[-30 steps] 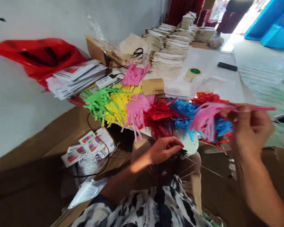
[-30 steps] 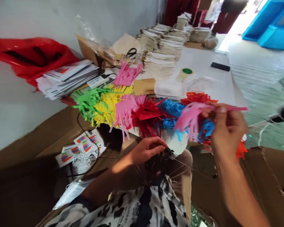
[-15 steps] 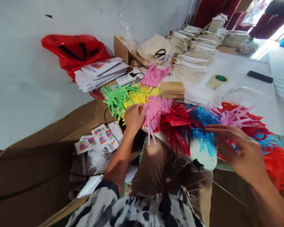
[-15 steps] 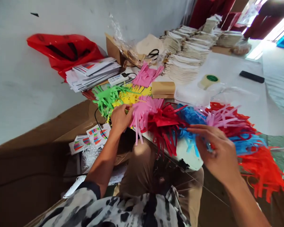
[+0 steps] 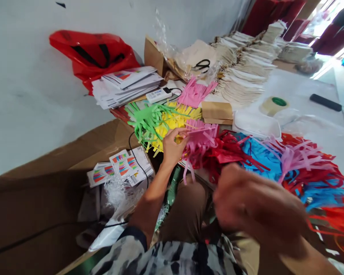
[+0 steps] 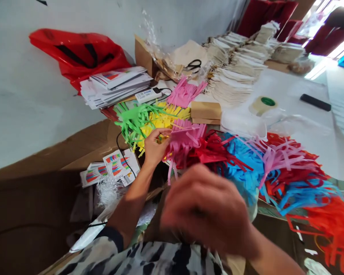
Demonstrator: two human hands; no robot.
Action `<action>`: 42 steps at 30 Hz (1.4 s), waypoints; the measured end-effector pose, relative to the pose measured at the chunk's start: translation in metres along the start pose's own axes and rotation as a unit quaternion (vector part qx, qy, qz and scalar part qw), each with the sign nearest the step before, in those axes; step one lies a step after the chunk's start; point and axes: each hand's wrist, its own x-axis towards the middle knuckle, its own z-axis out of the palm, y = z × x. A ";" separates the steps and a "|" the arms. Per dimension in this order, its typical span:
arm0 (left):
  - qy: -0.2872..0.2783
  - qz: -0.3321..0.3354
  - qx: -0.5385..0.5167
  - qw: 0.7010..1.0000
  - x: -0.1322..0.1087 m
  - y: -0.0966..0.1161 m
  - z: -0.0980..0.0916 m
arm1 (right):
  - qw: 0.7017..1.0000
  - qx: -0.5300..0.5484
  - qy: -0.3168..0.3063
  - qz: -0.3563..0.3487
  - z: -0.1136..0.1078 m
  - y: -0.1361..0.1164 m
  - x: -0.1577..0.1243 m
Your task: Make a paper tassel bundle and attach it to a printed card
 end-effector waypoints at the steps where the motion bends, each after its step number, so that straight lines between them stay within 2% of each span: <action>1: -0.004 0.007 -0.012 1.000 -0.002 0.001 -0.001 | 0.999 -0.032 0.025 0.027 0.009 0.019 0.011; 3: -0.012 0.017 -0.023 1.000 -0.005 0.003 -0.003 | 0.984 -0.176 0.037 0.011 0.026 0.062 0.031; 5: -0.024 0.031 -0.030 0.999 -0.006 0.003 -0.004 | 0.956 -0.293 -0.009 0.021 0.037 0.100 0.046; 7: -0.036 0.048 -0.035 0.998 -0.007 0.002 -0.005 | 0.937 -0.346 -0.046 0.014 0.042 0.127 0.055; 9: -0.043 0.056 -0.034 0.997 -0.006 -0.001 -0.007 | 0.931 -0.358 -0.072 -0.002 0.042 0.140 0.059; 14: -0.038 0.051 -0.047 0.997 -0.005 -0.008 -0.010 | 0.935 -0.330 -0.118 -0.048 0.030 0.143 0.061; 18: -0.040 0.047 -0.082 0.995 -0.005 -0.008 -0.010 | 0.944 -0.291 -0.145 -0.058 0.026 0.147 0.064; 26: -0.024 0.083 -0.049 0.995 -0.006 -0.017 -0.003 | 0.975 -0.208 -0.075 0.007 0.029 0.151 0.063; 31: -0.019 0.046 -0.034 0.998 -0.009 -0.026 0.000 | 0.976 -0.214 -0.017 0.021 0.028 0.145 0.071; 34: -0.004 0.052 -0.032 0.998 -0.008 -0.020 -0.002 | 0.981 -0.188 -0.032 0.029 0.029 0.146 0.075; 37: 0.015 0.104 -0.014 0.994 -0.006 -0.010 -0.002 | 0.986 -0.152 -0.055 0.043 0.034 0.148 0.075; 42: 0.048 0.138 0.020 0.989 -0.005 -0.005 0.006 | 0.986 -0.140 -0.022 0.091 0.039 0.148 0.073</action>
